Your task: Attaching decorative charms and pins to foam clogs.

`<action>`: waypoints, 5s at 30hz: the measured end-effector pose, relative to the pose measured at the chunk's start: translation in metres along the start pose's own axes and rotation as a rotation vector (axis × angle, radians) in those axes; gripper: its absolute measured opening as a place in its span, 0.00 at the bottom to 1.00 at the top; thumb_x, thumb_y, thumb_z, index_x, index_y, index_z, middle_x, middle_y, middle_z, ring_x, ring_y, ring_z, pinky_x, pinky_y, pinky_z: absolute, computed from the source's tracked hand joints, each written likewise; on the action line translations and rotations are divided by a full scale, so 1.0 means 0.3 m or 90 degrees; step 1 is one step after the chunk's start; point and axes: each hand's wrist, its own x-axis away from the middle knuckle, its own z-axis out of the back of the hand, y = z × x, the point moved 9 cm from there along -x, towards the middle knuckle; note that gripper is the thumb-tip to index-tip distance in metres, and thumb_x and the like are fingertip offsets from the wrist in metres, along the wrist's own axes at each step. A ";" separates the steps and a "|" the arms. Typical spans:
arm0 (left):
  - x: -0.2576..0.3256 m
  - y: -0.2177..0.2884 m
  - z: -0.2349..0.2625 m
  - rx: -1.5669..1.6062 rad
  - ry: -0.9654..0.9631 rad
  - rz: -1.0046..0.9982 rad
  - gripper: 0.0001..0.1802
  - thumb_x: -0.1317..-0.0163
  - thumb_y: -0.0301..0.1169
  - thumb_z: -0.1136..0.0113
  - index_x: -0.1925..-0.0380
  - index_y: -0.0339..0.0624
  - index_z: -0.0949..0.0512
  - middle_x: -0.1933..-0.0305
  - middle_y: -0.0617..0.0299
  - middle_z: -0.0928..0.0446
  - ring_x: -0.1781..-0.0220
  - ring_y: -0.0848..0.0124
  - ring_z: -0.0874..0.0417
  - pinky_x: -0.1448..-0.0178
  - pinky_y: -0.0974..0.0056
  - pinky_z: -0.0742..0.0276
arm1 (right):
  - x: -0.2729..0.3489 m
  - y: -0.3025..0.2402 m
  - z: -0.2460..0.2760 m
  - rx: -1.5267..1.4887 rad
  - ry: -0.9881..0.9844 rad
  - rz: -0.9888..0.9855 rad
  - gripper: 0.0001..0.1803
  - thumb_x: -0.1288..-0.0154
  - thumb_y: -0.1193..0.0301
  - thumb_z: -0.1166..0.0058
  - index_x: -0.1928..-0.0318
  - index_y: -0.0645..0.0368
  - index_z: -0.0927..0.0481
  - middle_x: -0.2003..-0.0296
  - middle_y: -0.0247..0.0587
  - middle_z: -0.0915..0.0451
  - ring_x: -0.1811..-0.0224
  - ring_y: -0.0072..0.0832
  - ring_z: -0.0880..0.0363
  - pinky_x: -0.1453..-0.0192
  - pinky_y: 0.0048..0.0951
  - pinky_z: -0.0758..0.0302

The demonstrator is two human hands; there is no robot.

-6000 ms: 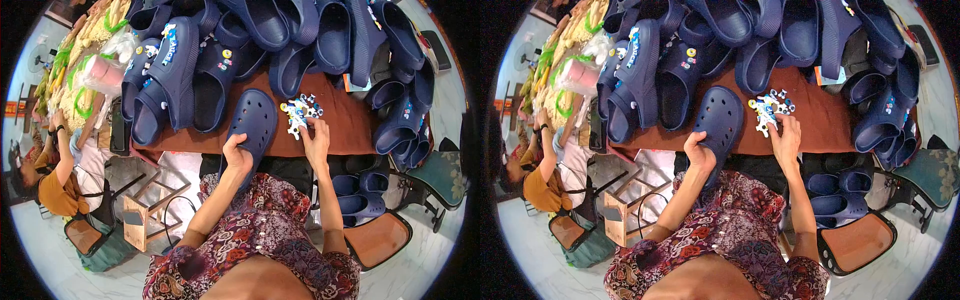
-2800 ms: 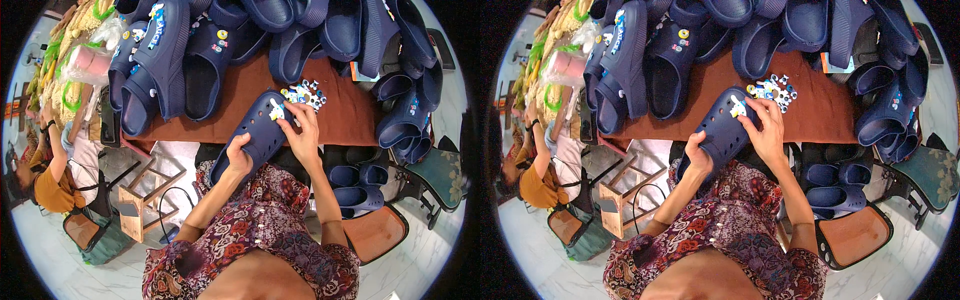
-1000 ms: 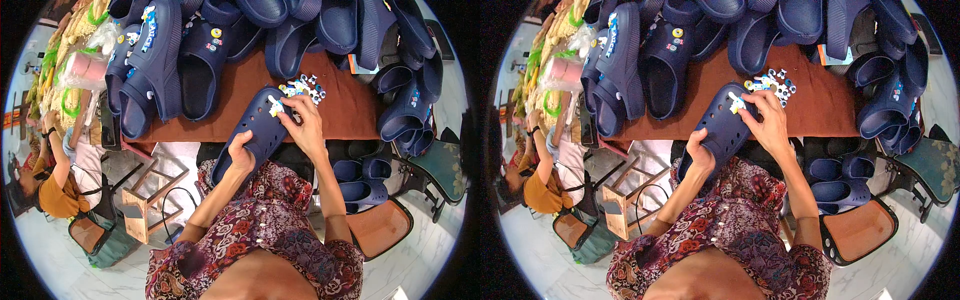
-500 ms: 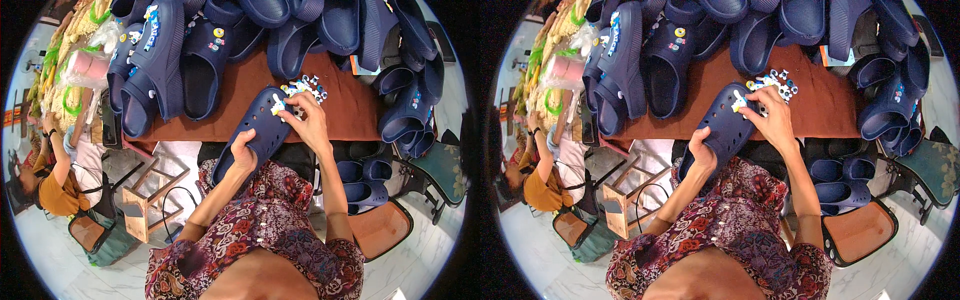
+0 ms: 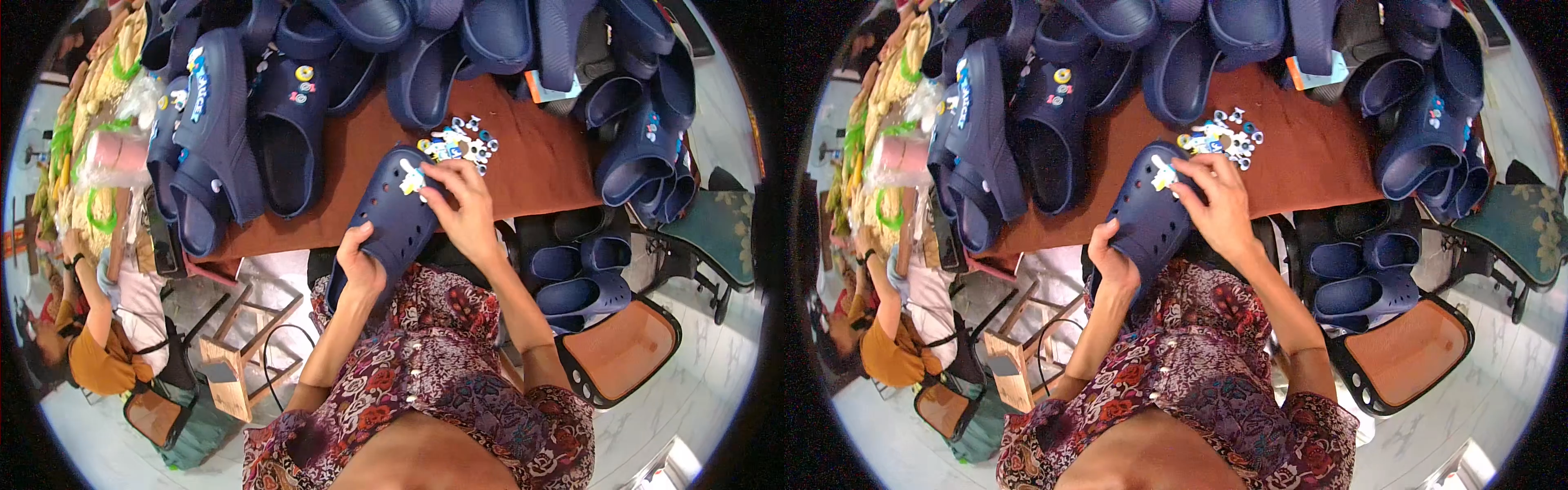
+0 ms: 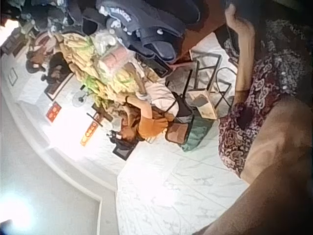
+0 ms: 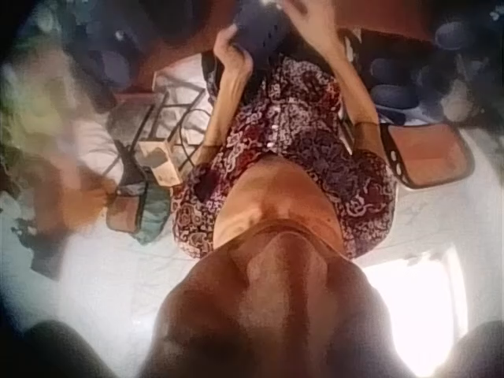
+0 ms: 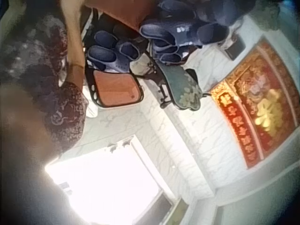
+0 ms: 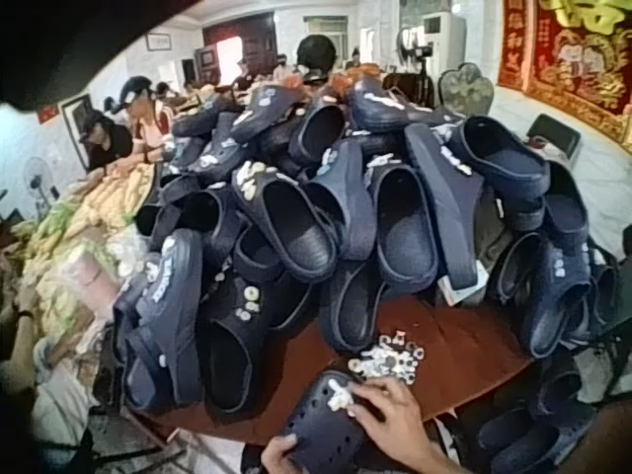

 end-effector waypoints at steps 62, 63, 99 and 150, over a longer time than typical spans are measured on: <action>0.037 -0.070 -0.012 -0.105 -0.037 0.049 0.27 0.48 0.19 0.47 0.44 0.36 0.27 0.46 0.55 0.21 0.45 0.63 0.19 0.37 0.57 0.24 | -0.134 -0.038 -0.030 -0.049 -0.299 -0.026 0.08 0.40 0.75 0.40 0.59 0.62 0.16 0.68 0.36 0.24 0.67 0.25 0.25 0.63 0.27 0.29; 0.041 -0.071 -0.014 -0.104 -0.037 0.050 0.27 0.48 0.19 0.47 0.44 0.36 0.27 0.46 0.55 0.21 0.45 0.63 0.19 0.37 0.57 0.24 | -0.137 -0.045 -0.027 -0.049 -0.300 -0.026 0.08 0.40 0.75 0.40 0.59 0.62 0.16 0.68 0.36 0.24 0.67 0.25 0.25 0.63 0.27 0.29; 0.103 -0.011 -0.052 -0.392 -0.106 0.043 0.25 0.46 0.23 0.44 0.45 0.38 0.29 0.49 0.63 0.28 0.50 0.72 0.28 0.44 0.65 0.31 | -0.099 0.120 -0.073 -0.278 -0.432 -0.198 0.28 0.48 0.72 0.31 0.44 0.60 0.24 0.52 0.38 0.26 0.49 0.27 0.26 0.46 0.29 0.28; 0.033 -0.005 -0.028 -0.162 -0.007 0.227 0.22 0.42 0.25 0.47 0.45 0.31 0.27 0.47 0.51 0.21 0.47 0.62 0.18 0.40 0.58 0.21 | -0.094 -0.028 -0.003 0.069 -0.266 0.089 0.11 0.42 0.72 0.37 0.58 0.57 0.15 0.64 0.37 0.27 0.58 0.34 0.25 0.53 0.34 0.28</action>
